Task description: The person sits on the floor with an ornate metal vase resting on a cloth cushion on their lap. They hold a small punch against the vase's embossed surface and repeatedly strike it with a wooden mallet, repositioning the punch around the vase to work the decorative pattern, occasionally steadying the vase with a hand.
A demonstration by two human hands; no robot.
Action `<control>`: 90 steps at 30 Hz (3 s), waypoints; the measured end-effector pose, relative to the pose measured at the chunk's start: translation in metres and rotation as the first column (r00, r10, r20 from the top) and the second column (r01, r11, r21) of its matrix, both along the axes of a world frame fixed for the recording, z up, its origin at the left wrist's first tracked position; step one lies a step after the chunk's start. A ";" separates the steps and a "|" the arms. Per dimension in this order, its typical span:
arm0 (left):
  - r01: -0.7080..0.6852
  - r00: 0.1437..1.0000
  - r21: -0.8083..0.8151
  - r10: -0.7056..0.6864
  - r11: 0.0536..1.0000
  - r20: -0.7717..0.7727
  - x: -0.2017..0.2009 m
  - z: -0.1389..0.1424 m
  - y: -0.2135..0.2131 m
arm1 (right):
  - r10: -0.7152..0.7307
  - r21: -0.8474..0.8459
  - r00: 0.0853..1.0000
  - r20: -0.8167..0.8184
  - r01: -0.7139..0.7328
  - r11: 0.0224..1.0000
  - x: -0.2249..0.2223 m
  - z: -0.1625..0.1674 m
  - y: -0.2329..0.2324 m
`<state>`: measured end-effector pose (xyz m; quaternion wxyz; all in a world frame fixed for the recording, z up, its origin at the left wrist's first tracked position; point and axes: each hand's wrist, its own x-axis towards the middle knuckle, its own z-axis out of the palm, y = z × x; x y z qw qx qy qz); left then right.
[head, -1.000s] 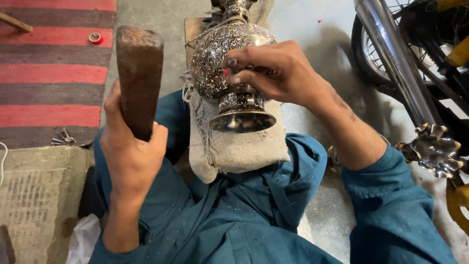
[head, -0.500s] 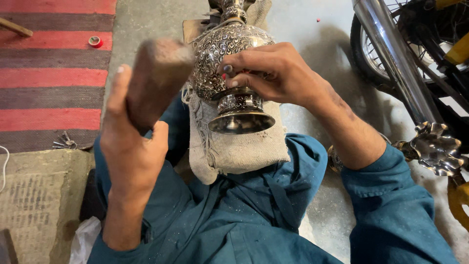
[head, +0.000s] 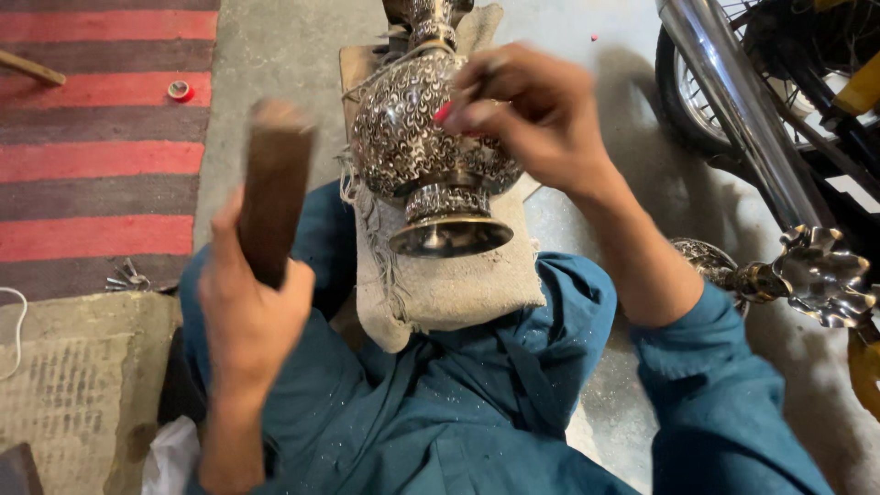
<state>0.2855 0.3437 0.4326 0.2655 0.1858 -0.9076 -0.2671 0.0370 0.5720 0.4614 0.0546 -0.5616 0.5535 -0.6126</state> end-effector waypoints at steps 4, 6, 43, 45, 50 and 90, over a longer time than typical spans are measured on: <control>0.109 0.982 0.405 -0.034 0.908 -0.188 0.020 -0.001 0.046 | -0.066 -0.187 0.991 0.117 0.087 0.978 0.004 0.031 0.027; 0.270 0.924 0.589 -0.035 0.762 -0.380 0.019 -0.005 0.074 | -0.092 -0.181 0.988 0.125 0.114 0.977 0.015 0.042 0.038; 0.222 0.973 -0.659 -0.207 0.718 0.102 0.009 0.300 0.244 | -0.422 -0.066 0.904 -0.066 0.418 0.906 0.084 0.171 0.239; 0.233 0.962 -0.664 -0.268 0.711 0.050 0.001 0.298 0.245 | -0.419 -0.070 0.905 -0.071 0.414 0.907 0.083 0.167 0.239; 0.371 0.918 -0.397 -0.396 0.839 0.019 0.001 0.307 0.248 | -0.439 -0.080 0.898 -0.032 0.436 0.896 0.087 0.169 0.247; 0.126 0.981 -0.814 -0.196 0.567 0.016 0.004 0.308 0.221 | -0.436 -0.044 0.875 -0.213 0.437 0.899 0.081 0.184 0.233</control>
